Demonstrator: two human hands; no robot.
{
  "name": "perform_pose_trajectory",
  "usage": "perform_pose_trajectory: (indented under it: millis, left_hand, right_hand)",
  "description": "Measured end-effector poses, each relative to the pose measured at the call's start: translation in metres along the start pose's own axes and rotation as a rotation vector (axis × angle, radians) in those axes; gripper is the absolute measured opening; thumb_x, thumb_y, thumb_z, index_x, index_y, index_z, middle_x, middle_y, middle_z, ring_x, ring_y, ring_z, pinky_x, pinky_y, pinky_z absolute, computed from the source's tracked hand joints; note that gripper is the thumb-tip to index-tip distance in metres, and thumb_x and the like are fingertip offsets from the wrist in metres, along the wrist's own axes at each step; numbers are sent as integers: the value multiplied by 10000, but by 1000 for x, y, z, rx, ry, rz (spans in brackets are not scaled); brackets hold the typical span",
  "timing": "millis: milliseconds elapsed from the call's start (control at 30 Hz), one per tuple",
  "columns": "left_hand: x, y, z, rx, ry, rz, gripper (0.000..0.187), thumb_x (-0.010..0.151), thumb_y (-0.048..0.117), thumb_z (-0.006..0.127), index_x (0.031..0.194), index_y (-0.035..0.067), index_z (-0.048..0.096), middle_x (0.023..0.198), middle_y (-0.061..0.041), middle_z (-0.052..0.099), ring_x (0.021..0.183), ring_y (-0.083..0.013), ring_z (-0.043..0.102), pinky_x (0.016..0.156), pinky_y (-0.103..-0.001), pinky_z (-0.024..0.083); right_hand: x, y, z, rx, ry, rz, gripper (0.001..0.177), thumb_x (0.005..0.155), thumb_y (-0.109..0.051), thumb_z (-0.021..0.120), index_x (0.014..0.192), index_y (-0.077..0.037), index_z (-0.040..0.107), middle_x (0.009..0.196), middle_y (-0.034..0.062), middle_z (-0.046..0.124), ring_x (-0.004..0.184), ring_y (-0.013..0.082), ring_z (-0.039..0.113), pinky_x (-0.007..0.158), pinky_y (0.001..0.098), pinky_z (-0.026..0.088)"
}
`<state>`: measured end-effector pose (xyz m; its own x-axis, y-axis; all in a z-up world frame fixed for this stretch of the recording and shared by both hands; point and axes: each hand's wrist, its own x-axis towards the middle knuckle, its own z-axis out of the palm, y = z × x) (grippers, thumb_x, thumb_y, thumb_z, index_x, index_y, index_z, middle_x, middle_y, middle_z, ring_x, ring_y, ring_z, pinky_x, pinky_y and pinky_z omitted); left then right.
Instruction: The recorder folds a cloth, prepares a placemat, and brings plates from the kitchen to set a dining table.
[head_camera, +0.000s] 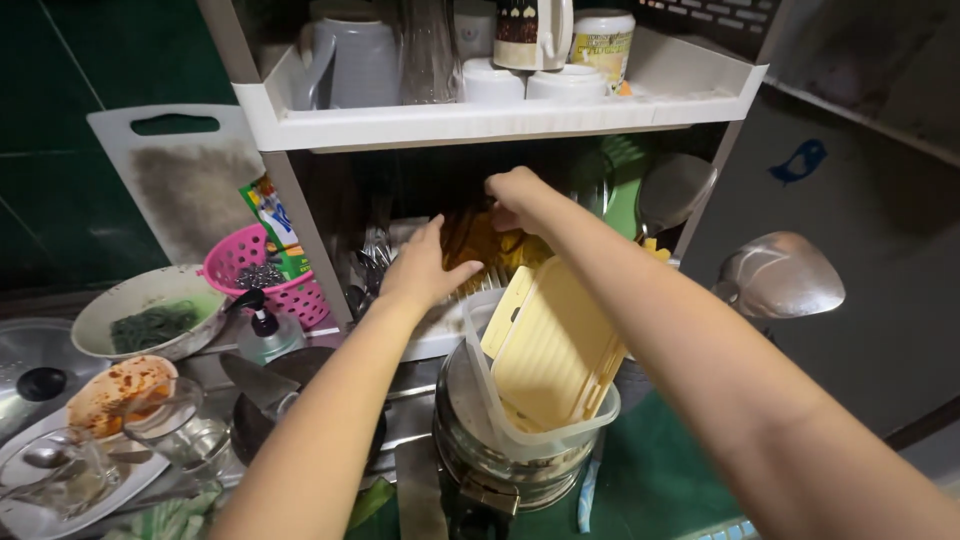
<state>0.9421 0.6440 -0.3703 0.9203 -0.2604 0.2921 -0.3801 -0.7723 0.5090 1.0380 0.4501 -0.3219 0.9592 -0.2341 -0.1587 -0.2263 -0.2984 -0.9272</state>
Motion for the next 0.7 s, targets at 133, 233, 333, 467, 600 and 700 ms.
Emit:
perform_pose_trajectory:
  millis: [133,233,333,467,600,700]
  left_hand:
    - [17,-19,35,-77,-14,11,1106,765,525,834,1572,34,260,1502,-215,469,1361,-355,497,1104,-412,441]
    - [20,-28,50,-95,-35,11,1107,761,500,835,1579,37,251,1547,-197,435,1397,-342,465,1117,-414,424]
    - [22,-29,45,-90,-66,4,1085,779,480,823,1592,44,253,1564,-191,429,1412,-339,457,1136,-418,408]
    - [12,-16,14,-96,-123,21,1115,747,437,864,1583,34,245,1574,-193,403,1432,-332,432,1160,-399,391]
    - [-9,15,-29,-82,-156,-16,1189,708,376,908,1612,106,183,1611,-181,298,1447,-333,368,1156,-387,377]
    - [-40,34,-55,-70,-73,-75,1169,712,281,890,1618,172,159,1614,-147,296,1445,-333,354,1139,-402,380]
  right_hand:
    - [38,25,22,5,12,-34,210,948,-152,647,1086,3,622,906,106,629,746,327,682,682,505,638]
    - [66,48,38,182,-170,29,229,971,-137,548,1086,18,673,894,169,724,730,317,728,633,489,632]
    - [67,50,50,304,-137,72,227,978,-120,500,1079,8,659,897,145,702,711,306,699,556,520,552]
    - [19,31,38,410,-35,-22,186,978,-108,503,1096,-32,626,944,155,691,773,315,695,567,494,537]
    - [1,31,11,691,-136,51,267,987,-92,403,1177,-16,575,1109,148,683,956,336,725,672,509,612]
    - [-32,28,-8,782,-237,75,271,1021,-100,421,1206,40,559,1167,196,675,1045,349,717,806,531,629]
